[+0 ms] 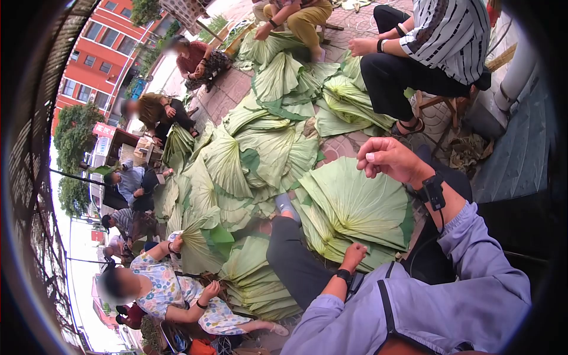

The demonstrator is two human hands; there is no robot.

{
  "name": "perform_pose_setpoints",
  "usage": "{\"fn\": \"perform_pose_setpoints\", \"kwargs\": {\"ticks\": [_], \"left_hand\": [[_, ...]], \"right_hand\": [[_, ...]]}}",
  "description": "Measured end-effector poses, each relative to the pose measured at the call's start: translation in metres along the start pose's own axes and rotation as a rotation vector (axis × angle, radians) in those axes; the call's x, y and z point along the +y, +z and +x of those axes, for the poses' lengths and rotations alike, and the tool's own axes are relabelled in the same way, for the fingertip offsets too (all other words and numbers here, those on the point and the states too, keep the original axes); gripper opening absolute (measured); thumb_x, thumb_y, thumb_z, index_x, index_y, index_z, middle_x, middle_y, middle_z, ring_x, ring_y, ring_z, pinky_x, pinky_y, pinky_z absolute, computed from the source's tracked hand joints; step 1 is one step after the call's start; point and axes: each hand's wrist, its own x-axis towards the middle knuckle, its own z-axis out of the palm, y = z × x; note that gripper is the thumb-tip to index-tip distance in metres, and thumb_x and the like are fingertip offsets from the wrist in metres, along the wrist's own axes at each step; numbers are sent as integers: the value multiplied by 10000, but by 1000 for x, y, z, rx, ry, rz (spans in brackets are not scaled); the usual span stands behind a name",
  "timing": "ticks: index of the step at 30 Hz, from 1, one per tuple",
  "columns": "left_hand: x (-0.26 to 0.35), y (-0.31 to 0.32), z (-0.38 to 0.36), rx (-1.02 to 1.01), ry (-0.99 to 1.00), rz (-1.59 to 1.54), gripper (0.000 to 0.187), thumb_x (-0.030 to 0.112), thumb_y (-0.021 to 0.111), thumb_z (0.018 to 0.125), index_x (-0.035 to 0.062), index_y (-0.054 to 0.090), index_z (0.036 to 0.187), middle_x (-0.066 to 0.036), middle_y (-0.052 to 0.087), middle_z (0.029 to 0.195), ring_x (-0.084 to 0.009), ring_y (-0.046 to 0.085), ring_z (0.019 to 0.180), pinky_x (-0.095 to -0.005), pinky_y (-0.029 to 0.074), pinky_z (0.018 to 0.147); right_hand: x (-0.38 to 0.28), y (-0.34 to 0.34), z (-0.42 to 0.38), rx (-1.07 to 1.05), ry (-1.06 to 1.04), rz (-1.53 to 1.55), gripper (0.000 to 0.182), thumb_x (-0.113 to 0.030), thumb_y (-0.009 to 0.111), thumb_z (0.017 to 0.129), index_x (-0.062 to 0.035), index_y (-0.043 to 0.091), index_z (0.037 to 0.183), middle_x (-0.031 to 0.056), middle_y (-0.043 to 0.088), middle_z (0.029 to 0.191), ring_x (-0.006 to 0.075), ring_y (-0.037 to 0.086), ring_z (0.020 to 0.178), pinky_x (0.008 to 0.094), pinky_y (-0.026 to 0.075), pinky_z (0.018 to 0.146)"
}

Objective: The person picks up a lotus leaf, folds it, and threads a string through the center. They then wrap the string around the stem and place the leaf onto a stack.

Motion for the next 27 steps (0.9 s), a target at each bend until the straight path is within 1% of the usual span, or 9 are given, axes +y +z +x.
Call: {"fn": "perform_pose_setpoints", "kwargs": {"ticks": [6,8,16,27], "left_hand": [[8,1,-7,-1,-6,-3,220,208,699,969,9,654,1051,-44,661,867,-133,637,730,-285,485,602],[11,0,-8,-1,-5,-12,214,207,698,969,12,651,1043,-42,656,860,-132,635,728,-283,484,603],[6,0,-4,-6,-9,-11,198,207,699,971,26,643,1030,-32,643,858,-132,631,728,-278,482,604],[7,1,-4,-1,-11,-7,207,209,691,978,18,649,1044,-36,658,869,-128,634,738,-284,495,616]], "right_hand": [[-2,2,0,-1,5,-12,193,-132,661,979,-20,656,1135,89,733,1004,136,710,785,287,580,735],[-4,4,-1,5,13,5,170,-144,673,967,-28,677,1093,80,739,979,134,707,778,287,581,748],[-4,4,0,1,14,-1,172,-144,668,971,-28,675,1098,78,734,983,134,702,778,288,579,745],[-2,3,1,-9,21,1,168,-136,664,977,-27,677,1104,82,737,987,137,705,785,288,583,755]]}}
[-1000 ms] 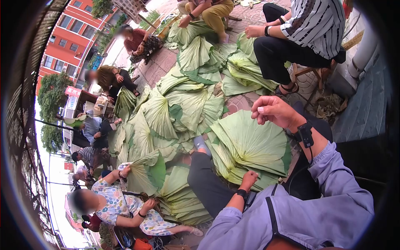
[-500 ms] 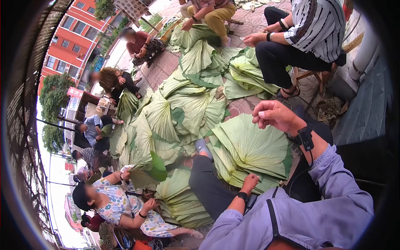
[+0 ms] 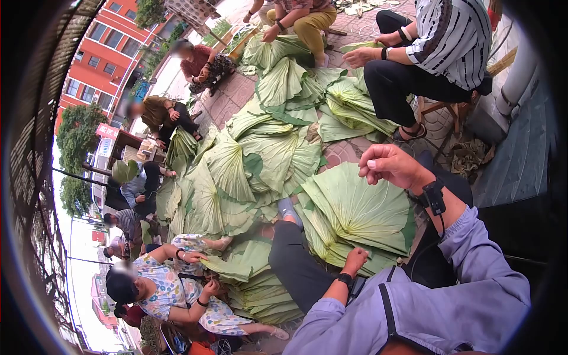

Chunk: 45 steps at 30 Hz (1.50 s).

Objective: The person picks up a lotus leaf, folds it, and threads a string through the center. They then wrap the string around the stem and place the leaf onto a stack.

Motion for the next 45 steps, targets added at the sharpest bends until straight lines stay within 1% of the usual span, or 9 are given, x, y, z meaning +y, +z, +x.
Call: {"fn": "perform_pose_setpoints", "kwargs": {"ticks": [3,5,14,17,19,22,28,34,45], "left_hand": [[1,-1,0,10,3,1,208,209,693,976,16,652,1043,-37,660,869,-127,634,741,-284,497,619],[1,-2,0,15,4,-2,207,206,694,974,15,653,1040,-36,661,870,-126,634,741,-283,498,619],[0,-18,12,61,55,15,177,177,709,955,19,659,1019,-27,656,849,-118,636,747,-269,498,624],[13,-28,8,74,78,-87,249,225,727,938,1,691,1039,-50,694,862,-122,629,740,-278,497,676],[36,-35,-3,85,63,-181,224,185,690,978,21,650,1125,-34,677,954,-122,671,837,-252,516,693],[82,-53,-30,75,142,-198,283,192,664,1004,7,627,1214,-63,687,1060,-146,692,918,-254,534,771],[181,-108,-116,44,336,-246,310,171,623,1032,-37,597,1261,-133,674,1197,-202,700,1048,-307,561,913],[233,-176,-202,142,448,-178,264,119,608,1028,-30,598,1246,-152,677,1186,-257,712,1061,-345,572,921],[262,-277,-283,320,444,35,236,105,605,1027,-7,609,1234,-122,689,1152,-226,722,1021,-317,586,883]], "right_hand": [[0,0,0,-8,1,-4,193,-133,662,981,-21,663,1139,88,732,1002,139,707,792,294,578,747],[-1,1,0,3,5,-8,167,-138,666,975,-28,680,1099,82,738,986,136,704,786,288,584,759],[-1,0,0,16,-8,-19,173,-132,671,965,-28,684,1102,81,738,988,141,708,791,289,584,762],[-5,2,-1,22,-6,-18,174,-129,673,962,-27,683,1103,82,738,984,143,709,792,292,585,763],[-5,2,-1,24,-6,-20,175,-128,673,961,-27,683,1104,83,738,985,143,710,792,292,586,765],[-5,-1,-2,23,-8,-24,195,-133,674,965,-21,672,1125,89,737,998,142,715,798,291,586,765],[-6,-4,-4,19,-24,-44,223,-145,679,967,-13,661,1146,96,738,1008,142,721,803,290,588,765],[-8,-6,-8,10,-54,-39,222,-137,681,969,-5,661,1146,106,744,1000,151,721,801,298,591,759],[-9,-9,-15,-23,-69,-42,241,-147,698,955,-4,669,1147,111,746,1012,164,714,817,315,589,780]]}}
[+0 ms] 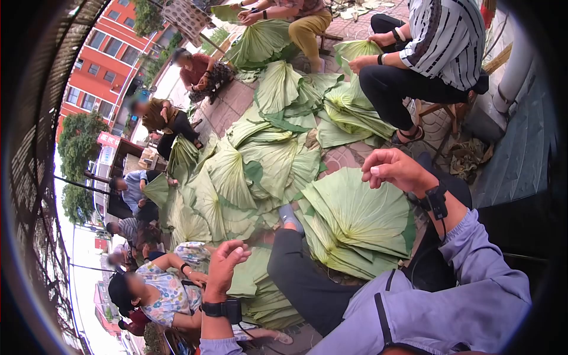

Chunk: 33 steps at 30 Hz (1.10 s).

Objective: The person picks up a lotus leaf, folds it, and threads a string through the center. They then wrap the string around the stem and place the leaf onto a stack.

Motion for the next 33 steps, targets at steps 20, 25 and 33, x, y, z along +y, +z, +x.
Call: {"fn": "perform_pose_setpoints", "kwargs": {"ticks": [20,25,33], "left_hand": [[29,13,85,-111,-25,95,326,179,646,1010,-35,599,1251,-137,692,1162,-207,714,1020,-306,570,871],[-20,92,152,-212,-38,-110,315,173,642,1019,-20,585,1262,-135,691,1175,-220,711,1046,-319,577,886],[-203,209,228,-80,-209,-351,314,179,683,990,1,591,1232,-65,681,1053,-184,706,960,-287,565,791]], "right_hand": [[-19,-2,-18,-28,-49,8,225,-119,671,964,18,678,1143,139,742,1032,174,717,846,325,586,802],[-21,-6,-14,33,-68,11,236,-135,682,961,21,675,1138,132,733,1025,178,715,840,325,586,801],[-13,-7,-5,85,-2,-1,238,-133,697,949,23,678,1127,134,734,1011,191,714,837,335,588,791]]}}
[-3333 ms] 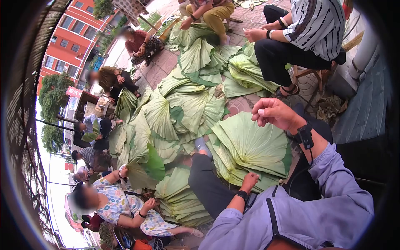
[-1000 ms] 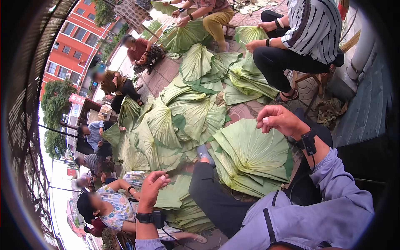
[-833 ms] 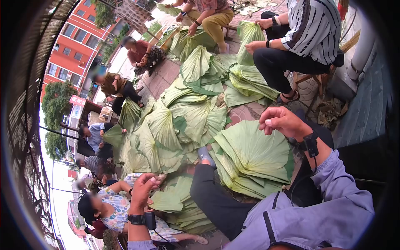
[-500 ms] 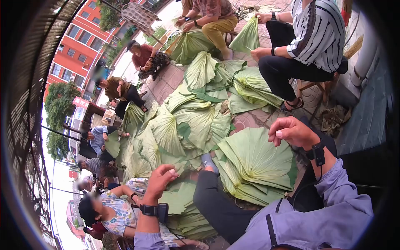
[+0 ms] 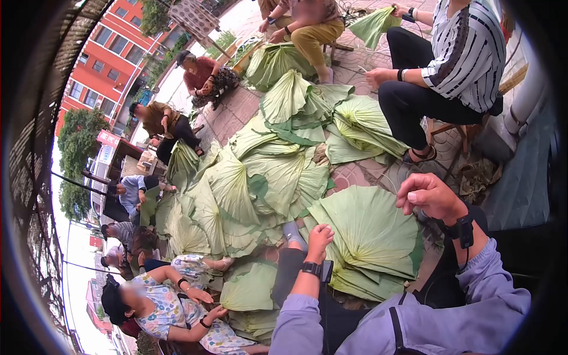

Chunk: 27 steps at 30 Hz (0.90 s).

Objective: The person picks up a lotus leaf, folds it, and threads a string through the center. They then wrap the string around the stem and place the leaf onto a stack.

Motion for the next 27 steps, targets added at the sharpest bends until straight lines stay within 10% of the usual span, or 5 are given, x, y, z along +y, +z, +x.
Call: {"fn": "perform_pose_setpoints", "kwargs": {"ticks": [12,13,17,19,27], "left_hand": [[-211,-9,38,359,-172,96,303,118,811,786,-66,661,976,-102,670,908,-197,609,864,-348,488,780],[-235,-11,46,338,-101,34,256,87,798,822,83,549,761,4,489,618,-169,481,473,-365,369,424],[-219,1,42,309,-146,72,246,79,804,796,12,588,892,-34,582,716,-202,565,601,-368,455,547],[-194,7,30,385,-210,138,471,59,824,760,-101,612,1149,-176,662,1099,-273,614,1015,-380,479,901],[-200,11,31,374,-212,164,570,49,826,765,-114,580,1252,-216,650,1208,-304,611,1102,-382,465,973]], "right_hand": [[18,-2,17,30,101,-70,228,-120,680,958,25,677,1134,135,735,1009,191,713,829,330,582,791],[21,-1,17,35,102,-71,227,-122,679,960,25,676,1132,130,733,1013,187,710,828,325,580,790],[23,-2,22,31,116,-116,232,-141,675,963,22,677,1128,121,733,1016,163,700,821,305,571,784],[25,0,23,30,124,-124,234,-145,675,962,20,678,1128,121,735,1016,159,699,819,302,569,782],[24,1,23,34,130,-148,239,-153,671,962,19,679,1127,120,739,1019,148,698,814,300,565,780]]}}
